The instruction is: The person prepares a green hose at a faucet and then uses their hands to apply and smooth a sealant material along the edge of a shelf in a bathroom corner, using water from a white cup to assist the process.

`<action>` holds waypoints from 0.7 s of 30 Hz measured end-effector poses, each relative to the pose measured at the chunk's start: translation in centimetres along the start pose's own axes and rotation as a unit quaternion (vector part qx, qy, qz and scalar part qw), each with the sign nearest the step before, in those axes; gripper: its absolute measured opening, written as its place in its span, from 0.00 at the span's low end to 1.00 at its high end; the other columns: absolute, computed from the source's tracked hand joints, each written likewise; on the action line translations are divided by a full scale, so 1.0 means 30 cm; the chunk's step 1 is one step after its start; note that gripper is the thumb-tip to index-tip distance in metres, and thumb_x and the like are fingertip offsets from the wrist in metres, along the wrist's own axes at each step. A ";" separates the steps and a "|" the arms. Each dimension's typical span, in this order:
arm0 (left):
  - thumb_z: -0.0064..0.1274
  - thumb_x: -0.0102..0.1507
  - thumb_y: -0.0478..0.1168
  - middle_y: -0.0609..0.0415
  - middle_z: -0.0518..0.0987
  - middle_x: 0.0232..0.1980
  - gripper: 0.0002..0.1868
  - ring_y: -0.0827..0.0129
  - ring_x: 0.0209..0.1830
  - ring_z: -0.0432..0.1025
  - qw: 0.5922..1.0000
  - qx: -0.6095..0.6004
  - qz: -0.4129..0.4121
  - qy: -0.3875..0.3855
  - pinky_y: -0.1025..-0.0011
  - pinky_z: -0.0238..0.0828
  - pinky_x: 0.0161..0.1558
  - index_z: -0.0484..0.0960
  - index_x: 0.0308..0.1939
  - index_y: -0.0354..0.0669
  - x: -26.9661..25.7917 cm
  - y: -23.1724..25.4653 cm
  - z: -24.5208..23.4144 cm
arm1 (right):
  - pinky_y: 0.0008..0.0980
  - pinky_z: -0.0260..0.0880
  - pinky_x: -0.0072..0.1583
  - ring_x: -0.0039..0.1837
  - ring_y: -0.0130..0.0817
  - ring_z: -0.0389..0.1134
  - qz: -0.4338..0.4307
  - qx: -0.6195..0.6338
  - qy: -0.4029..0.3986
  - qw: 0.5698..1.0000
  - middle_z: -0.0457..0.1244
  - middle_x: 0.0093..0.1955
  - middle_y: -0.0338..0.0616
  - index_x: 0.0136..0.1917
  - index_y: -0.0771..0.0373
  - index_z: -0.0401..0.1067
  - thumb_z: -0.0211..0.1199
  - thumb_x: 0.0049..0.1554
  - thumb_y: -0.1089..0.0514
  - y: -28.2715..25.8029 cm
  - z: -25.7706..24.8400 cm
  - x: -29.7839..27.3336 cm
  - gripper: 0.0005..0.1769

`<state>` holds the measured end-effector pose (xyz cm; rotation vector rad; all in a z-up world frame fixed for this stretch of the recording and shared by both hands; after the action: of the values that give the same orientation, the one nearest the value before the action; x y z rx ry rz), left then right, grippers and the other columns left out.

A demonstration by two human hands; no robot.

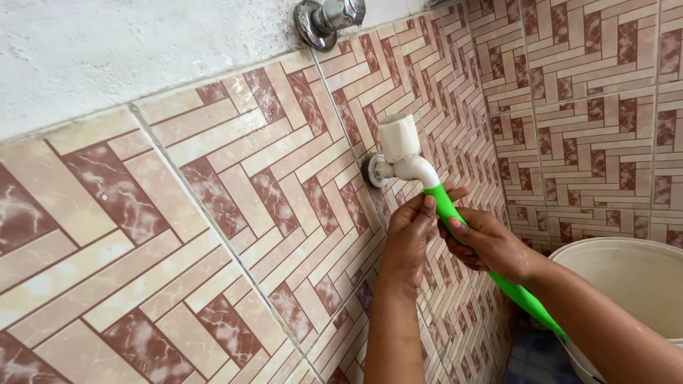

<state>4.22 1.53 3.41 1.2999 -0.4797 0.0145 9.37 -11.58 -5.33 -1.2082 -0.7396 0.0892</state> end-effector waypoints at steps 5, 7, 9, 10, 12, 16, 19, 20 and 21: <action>0.45 0.73 0.39 0.55 0.84 0.45 0.12 0.77 0.39 0.75 0.997 -0.012 0.066 0.037 0.75 0.73 0.44 0.82 0.50 0.38 0.020 -0.067 0.024 | 0.24 0.52 0.28 0.25 0.23 0.49 0.052 0.224 -0.117 0.966 0.50 0.28 0.35 0.48 0.65 0.63 0.46 0.67 0.42 0.014 0.008 0.013 0.23; 0.46 0.73 0.37 0.55 0.83 0.42 0.11 0.77 0.34 0.72 0.992 0.027 0.093 0.085 0.75 0.70 0.40 0.83 0.48 0.35 0.026 -0.082 0.042 | 0.26 0.53 0.29 0.26 0.25 0.50 0.059 0.219 -0.066 0.972 0.51 0.29 0.36 0.48 0.65 0.63 0.47 0.67 0.43 0.038 0.023 0.005 0.21; 0.46 0.71 0.37 0.54 0.83 0.36 0.12 0.77 0.32 0.74 0.961 0.153 0.122 0.198 0.78 0.73 0.39 0.83 0.43 0.33 0.015 -0.088 0.058 | 0.27 0.55 0.30 0.27 0.26 0.51 0.066 0.217 -0.011 0.974 0.53 0.30 0.37 0.48 0.64 0.62 0.48 0.67 0.44 0.053 0.040 0.001 0.20; 0.46 0.71 0.37 0.54 0.83 0.36 0.12 0.77 0.32 0.74 0.961 0.153 0.120 0.196 0.78 0.73 0.39 0.83 0.43 0.33 0.014 -0.091 0.065 | 0.29 0.60 0.33 0.31 0.27 0.56 0.070 0.117 0.051 0.989 0.58 0.33 0.38 0.56 0.60 0.65 0.48 0.64 0.47 0.057 0.040 0.000 0.16; 0.47 0.69 0.34 0.53 0.83 0.34 0.10 0.75 0.27 0.71 0.945 0.175 0.154 0.230 0.76 0.68 0.32 0.83 0.40 0.32 0.012 -0.094 0.071 | 0.30 0.64 0.36 0.34 0.28 0.60 0.071 0.014 0.116 0.991 0.63 0.37 0.40 0.63 0.56 0.68 0.48 0.62 0.51 0.056 0.054 0.001 0.19; 0.49 0.70 0.35 0.49 0.83 0.35 0.10 0.74 0.28 0.68 0.961 0.126 0.165 0.185 0.73 0.66 0.33 0.84 0.42 0.32 0.036 -0.105 0.031 | 0.41 0.70 0.46 0.49 0.45 0.70 -0.226 -0.260 0.179 0.922 0.66 0.53 0.55 0.68 0.69 0.56 0.48 0.67 0.52 -0.027 0.130 -0.050 0.23; 0.46 0.71 0.36 0.49 0.82 0.41 0.09 0.74 0.38 0.75 0.972 0.022 0.183 0.145 0.73 0.73 0.44 0.80 0.45 0.32 0.056 -0.117 0.019 | 0.46 0.68 0.43 0.42 0.50 0.71 -0.125 -0.318 0.258 0.904 0.68 0.44 0.60 0.64 0.67 0.60 0.50 0.64 0.52 -0.034 0.169 -0.108 0.20; 0.43 0.72 0.38 0.51 0.83 0.42 0.11 0.74 0.41 0.75 0.984 0.012 0.159 0.083 0.73 0.73 0.45 0.78 0.47 0.34 0.069 -0.107 0.008 | 0.46 0.68 0.42 0.37 0.47 0.71 -0.054 -0.267 0.256 0.927 0.69 0.39 0.60 0.65 0.64 0.61 0.48 0.64 0.51 -0.020 0.172 -0.119 0.20; 0.40 0.73 0.41 0.52 0.83 0.44 0.12 0.75 0.43 0.75 0.991 0.003 0.133 0.021 0.73 0.73 0.45 0.76 0.48 0.35 0.077 -0.107 0.008 | 0.46 0.68 0.42 0.37 0.47 0.71 -0.055 -0.268 0.258 0.927 0.69 0.39 0.60 0.65 0.64 0.61 0.48 0.64 0.51 -0.020 0.172 -0.113 0.20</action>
<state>7.09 -0.19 1.32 1.2318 -0.6131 0.2659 3.70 -9.11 -5.60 -1.6144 -0.3647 -0.5416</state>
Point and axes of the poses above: each hand's wrist, its own x-axis towards the middle knuckle, its own z-axis out of the palm, y = z × x, the point moved 3 cm from there along x, towards the middle knuckle
